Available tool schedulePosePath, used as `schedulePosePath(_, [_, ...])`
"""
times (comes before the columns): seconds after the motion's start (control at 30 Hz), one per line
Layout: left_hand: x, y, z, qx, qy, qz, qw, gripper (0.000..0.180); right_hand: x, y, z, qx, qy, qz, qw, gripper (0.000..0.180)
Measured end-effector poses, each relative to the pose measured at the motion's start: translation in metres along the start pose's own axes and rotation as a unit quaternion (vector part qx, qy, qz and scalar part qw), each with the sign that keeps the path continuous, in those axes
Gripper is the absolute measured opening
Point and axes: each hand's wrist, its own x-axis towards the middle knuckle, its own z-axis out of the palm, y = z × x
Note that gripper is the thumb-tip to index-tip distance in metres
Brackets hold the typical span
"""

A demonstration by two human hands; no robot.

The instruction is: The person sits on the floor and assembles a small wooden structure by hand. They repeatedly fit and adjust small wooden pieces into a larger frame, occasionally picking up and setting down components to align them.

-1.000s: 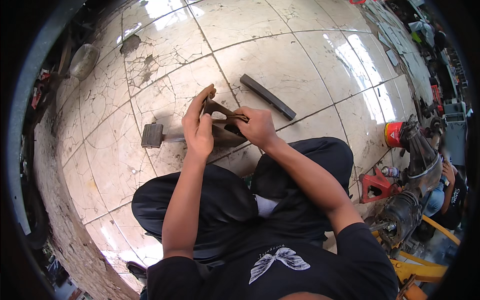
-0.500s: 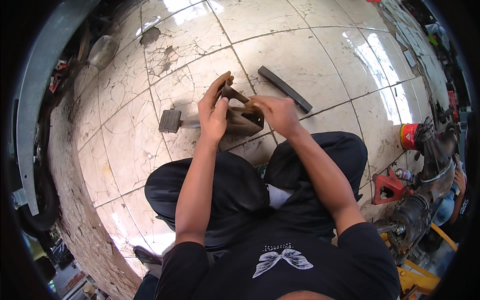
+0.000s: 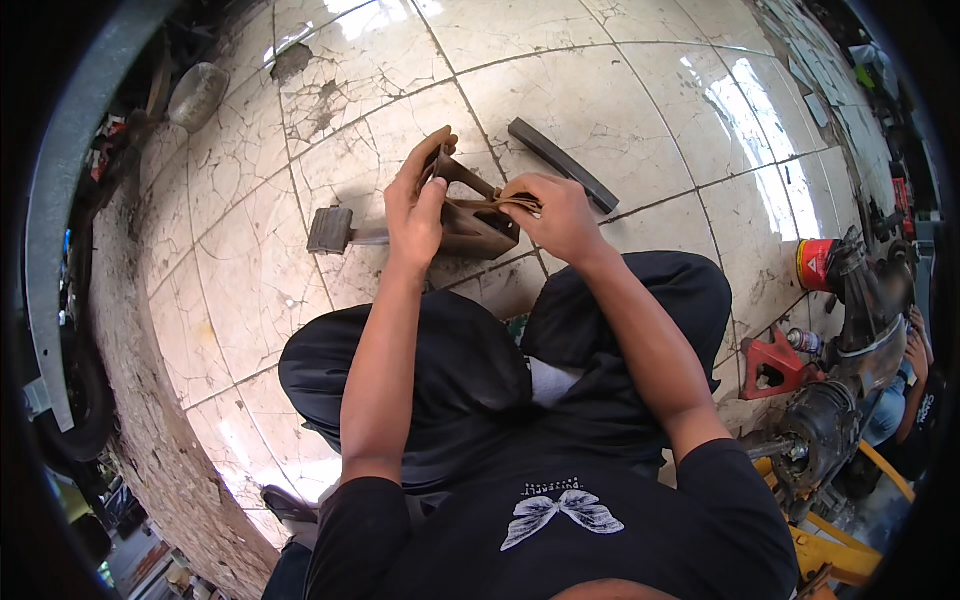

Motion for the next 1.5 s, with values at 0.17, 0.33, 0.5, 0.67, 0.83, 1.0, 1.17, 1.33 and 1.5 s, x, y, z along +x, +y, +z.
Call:
schedulePosePath(0.17, [0.000, 0.000, -0.001, -0.016, -0.008, -0.009, 1.000, 0.062, 0.001, 0.005, 0.020, -0.007, 0.040, 0.021, 0.999, 0.016])
schedulePosePath(0.33, [-0.001, 0.000, 0.000, -0.009, -0.008, -0.012, 1.000, 0.064, 0.004, 0.007, 0.032, -0.004, 0.088, 0.018, 0.996, 0.020])
schedulePosePath(0.5, [0.001, 0.001, 0.000, 0.004, -0.020, -0.005, 1.000, 0.064, 0.004, 0.014, 0.041, 0.006, 0.054, 0.032, 0.998, 0.017])
schedulePosePath(0.67, [0.001, -0.001, -0.001, 0.006, -0.028, -0.014, 0.999, 0.065, 0.015, 0.004, 0.040, -0.045, 0.028, 0.078, 0.995, 0.018])
schedulePosePath(0.83, [0.000, 0.000, -0.001, -0.013, -0.029, -0.015, 0.999, 0.065, 0.014, 0.017, 0.034, -0.011, 0.005, 0.027, 1.000, 0.016])
schedulePosePath(1.0, [0.001, -0.003, -0.004, -0.001, -0.027, -0.003, 1.000, 0.063, 0.013, 0.016, 0.022, 0.047, -0.037, 0.019, 0.998, 0.021])
schedulePosePath(1.17, [0.000, -0.002, 0.001, -0.010, -0.026, -0.006, 1.000, 0.063, 0.013, 0.010, 0.040, -0.050, 0.023, 0.057, 0.997, 0.018])
schedulePosePath(1.33, [0.001, -0.002, -0.002, -0.024, -0.033, -0.009, 0.999, 0.063, 0.015, 0.013, 0.040, -0.066, 0.013, 0.035, 0.997, 0.018])
schedulePosePath(1.5, [0.001, 0.000, -0.002, -0.032, -0.032, -0.024, 0.999, 0.062, 0.013, 0.023, 0.019, -0.009, -0.031, -0.049, 0.998, 0.015])
